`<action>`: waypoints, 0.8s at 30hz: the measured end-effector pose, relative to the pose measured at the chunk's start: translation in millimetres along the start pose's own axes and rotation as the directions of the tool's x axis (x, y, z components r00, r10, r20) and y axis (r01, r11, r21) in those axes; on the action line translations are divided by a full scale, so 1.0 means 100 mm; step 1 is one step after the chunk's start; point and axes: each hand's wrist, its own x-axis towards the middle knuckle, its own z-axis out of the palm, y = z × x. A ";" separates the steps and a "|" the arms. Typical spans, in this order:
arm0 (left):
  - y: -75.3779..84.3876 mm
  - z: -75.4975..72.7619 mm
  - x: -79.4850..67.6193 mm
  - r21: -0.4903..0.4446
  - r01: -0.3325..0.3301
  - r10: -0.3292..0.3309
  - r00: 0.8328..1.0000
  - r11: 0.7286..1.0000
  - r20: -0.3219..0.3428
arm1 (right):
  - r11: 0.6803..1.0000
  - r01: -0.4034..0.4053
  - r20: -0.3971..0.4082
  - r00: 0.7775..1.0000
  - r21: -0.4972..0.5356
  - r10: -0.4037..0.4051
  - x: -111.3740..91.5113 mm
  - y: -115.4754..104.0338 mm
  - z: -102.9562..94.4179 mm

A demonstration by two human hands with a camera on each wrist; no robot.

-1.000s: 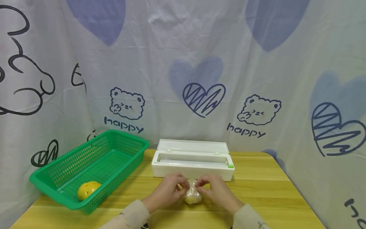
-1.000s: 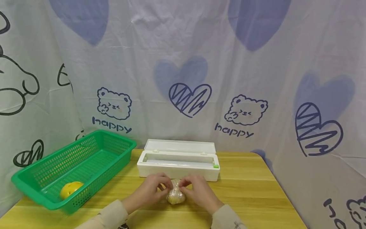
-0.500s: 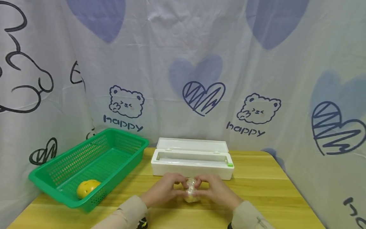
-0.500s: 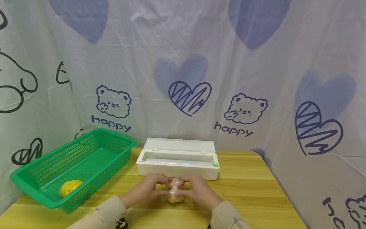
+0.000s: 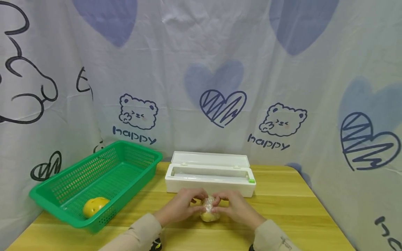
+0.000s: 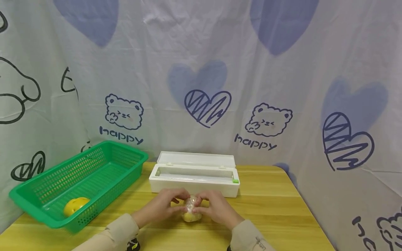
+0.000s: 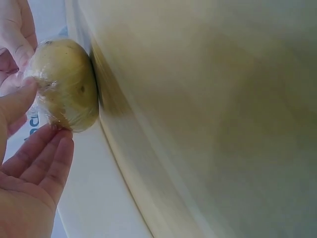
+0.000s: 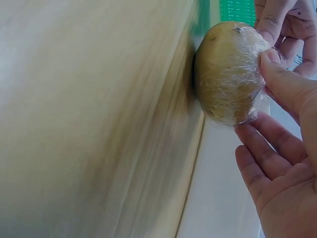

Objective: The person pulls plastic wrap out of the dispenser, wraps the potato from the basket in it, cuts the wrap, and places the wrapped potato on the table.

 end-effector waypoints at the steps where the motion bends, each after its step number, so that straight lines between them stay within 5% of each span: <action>1: 0.00 0.00 0.00 0.004 0.000 0.000 1.000 1.000 0.003 | 1.000 -0.005 0.004 1.000 0.006 0.005 0.00 0.00 0.00; 13: -0.03 -0.03 0.04 0.016 0.010 -0.011 0.998 1.000 0.060 | 0.988 0.147 -0.015 0.989 -0.046 -0.148 -0.05 0.02 0.04; 19: -0.03 -0.02 0.05 0.080 -0.074 0.070 0.996 0.994 0.048 | 0.990 0.131 0.023 0.991 -0.057 -0.129 -0.07 0.06 -0.02; 24: -0.03 -0.03 0.02 0.075 -0.041 0.037 0.998 0.996 0.051 | 0.995 0.102 0.095 0.990 -0.004 -0.101 -0.06 0.11 -0.06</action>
